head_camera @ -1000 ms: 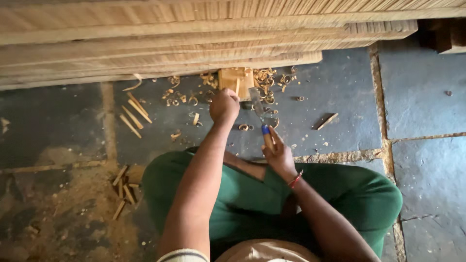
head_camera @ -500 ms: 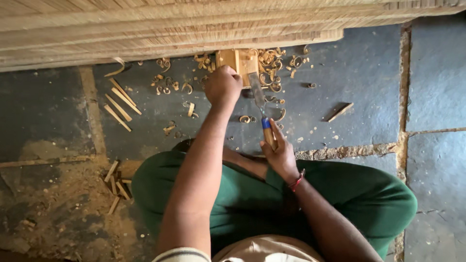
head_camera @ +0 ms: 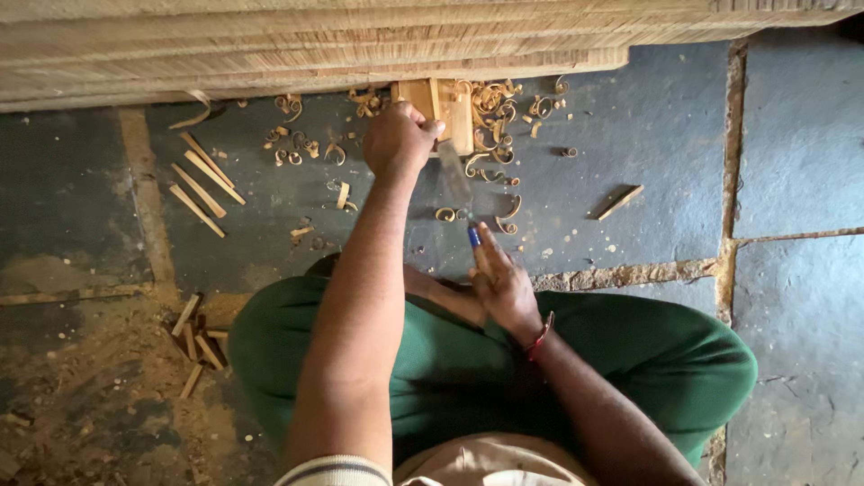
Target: The person shaves a thin wooden rod using a metal tool with blue handles. They rotate the wood piece by hand and repeatedly scrape the surface, creating wood shavings on the floor.
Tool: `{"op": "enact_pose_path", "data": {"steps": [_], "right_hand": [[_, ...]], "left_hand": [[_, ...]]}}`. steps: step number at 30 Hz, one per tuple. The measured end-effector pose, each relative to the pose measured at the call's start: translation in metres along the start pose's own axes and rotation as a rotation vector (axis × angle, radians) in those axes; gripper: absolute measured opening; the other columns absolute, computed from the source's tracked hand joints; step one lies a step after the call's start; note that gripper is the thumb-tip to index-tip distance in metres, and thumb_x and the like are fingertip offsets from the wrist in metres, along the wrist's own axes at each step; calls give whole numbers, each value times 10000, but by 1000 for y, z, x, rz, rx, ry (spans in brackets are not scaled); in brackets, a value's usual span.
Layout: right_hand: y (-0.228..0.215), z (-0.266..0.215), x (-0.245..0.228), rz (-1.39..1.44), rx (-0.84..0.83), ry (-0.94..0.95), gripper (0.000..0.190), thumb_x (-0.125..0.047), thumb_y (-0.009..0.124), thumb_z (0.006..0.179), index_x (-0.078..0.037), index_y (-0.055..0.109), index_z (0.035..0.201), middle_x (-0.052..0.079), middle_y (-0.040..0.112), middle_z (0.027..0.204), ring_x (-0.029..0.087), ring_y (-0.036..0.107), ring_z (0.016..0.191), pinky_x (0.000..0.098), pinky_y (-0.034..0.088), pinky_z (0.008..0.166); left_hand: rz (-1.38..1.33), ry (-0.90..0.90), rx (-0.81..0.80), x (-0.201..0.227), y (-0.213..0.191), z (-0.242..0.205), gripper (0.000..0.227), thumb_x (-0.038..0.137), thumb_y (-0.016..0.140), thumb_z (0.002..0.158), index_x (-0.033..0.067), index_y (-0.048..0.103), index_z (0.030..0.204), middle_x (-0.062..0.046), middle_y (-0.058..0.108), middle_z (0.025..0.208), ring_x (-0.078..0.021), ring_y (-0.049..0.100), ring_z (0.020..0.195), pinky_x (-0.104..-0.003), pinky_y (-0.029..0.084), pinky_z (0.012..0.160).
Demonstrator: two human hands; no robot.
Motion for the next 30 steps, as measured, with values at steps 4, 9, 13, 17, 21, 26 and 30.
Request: {"op": "enact_pose_path", "data": {"steps": [4,9,13,17,21,26,30], "right_hand": [[4,2,-2,-20,3,-32,793,-55,654,856,-116,360,1590,254,636,1333,419,663,1138,453,547,938],[11,-1,3,-28,17,18,762,-61,636,868,-114,372,1581,251,673,1255,415,700,1050,460,560,886],[19,-1,-4,23,51,-22,759,-46,597,864,-99,360,1584,283,661,1244,447,704,1001,483,570,850],[28,6,-4,63,28,118,772,-58,584,851,-126,368,1590,277,685,1171,458,696,994,490,572,835],[30,3,-14,113,62,29,756,-41,574,873,-78,344,1592,296,634,1286,468,671,1060,493,564,853],[26,10,-18,68,85,-40,767,-28,591,855,-45,341,1580,302,605,1322,458,669,1084,478,572,860],[34,7,-18,112,50,-1,776,-24,586,869,-26,310,1595,306,615,1308,460,667,1076,480,560,870]], "left_hand": [[-8,15,8,5,-8,1,297,424,871,751,168,732,809,-15,761,795,-188,723,734,-382,560,691],[184,294,88,32,-13,-40,164,276,761,906,151,724,807,-59,744,834,-209,697,698,-415,561,627],[477,509,-104,41,19,-101,425,358,755,853,3,680,1074,-168,674,1140,-256,670,938,-399,579,715],[590,627,42,34,30,-113,570,239,759,866,-49,597,1331,-186,563,1430,-269,584,1205,-366,534,929],[459,684,-7,18,31,-111,681,284,808,781,-39,564,1328,-170,526,1447,-302,514,1324,-405,462,1054],[475,674,-81,23,32,-104,745,315,815,776,-12,518,1377,-159,498,1473,-306,490,1333,-409,420,1092],[488,747,57,21,26,-109,824,386,817,723,3,507,1384,-163,472,1473,-302,456,1334,-423,386,1113]]}}
Point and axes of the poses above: each hand's wrist, its own z-axis towards the middle knuckle, its own y-axis out of the palm, x = y × z, the point moved 5 cm from there along z, towards the middle knuckle
